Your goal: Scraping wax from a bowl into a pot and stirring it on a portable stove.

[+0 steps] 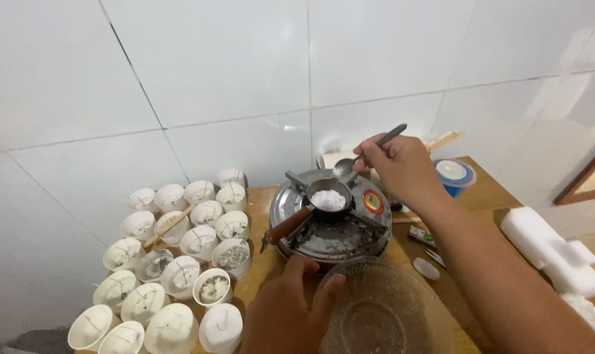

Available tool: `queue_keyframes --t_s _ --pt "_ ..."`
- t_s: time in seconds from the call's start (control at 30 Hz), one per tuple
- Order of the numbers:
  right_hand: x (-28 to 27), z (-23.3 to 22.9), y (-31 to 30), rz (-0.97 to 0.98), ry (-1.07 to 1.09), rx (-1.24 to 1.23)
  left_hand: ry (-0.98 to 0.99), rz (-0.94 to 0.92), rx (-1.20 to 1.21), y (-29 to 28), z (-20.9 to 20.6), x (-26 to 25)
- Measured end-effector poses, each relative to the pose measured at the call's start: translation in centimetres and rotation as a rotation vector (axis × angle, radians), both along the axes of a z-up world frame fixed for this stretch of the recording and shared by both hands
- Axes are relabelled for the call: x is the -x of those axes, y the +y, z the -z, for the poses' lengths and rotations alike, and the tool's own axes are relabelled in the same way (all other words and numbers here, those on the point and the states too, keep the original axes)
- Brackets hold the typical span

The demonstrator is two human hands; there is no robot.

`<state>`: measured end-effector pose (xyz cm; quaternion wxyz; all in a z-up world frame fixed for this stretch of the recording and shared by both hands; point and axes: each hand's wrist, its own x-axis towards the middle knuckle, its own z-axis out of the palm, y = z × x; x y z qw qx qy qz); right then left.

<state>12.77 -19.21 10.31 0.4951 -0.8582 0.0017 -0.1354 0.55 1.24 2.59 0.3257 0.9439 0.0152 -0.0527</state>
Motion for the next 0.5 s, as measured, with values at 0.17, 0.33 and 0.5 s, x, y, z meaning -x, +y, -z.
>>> queue_keyframes --t_s 0.17,0.33,0.5 --pt "-0.8 0.9 -0.1 -0.089 -0.056 0.163 -0.031 -0.027 0.076 0.2 0.3 -0.4" --pt "-2.5 2.8 -1.5 -0.342 -0.338 0.459 0.065 -0.075 0.052 0.2 0.9 -1.0" --pt "-1.5 1.2 -0.8 -0.292 -0.170 0.384 0.000 -0.201 0.109 -0.3 0.1 -0.4"
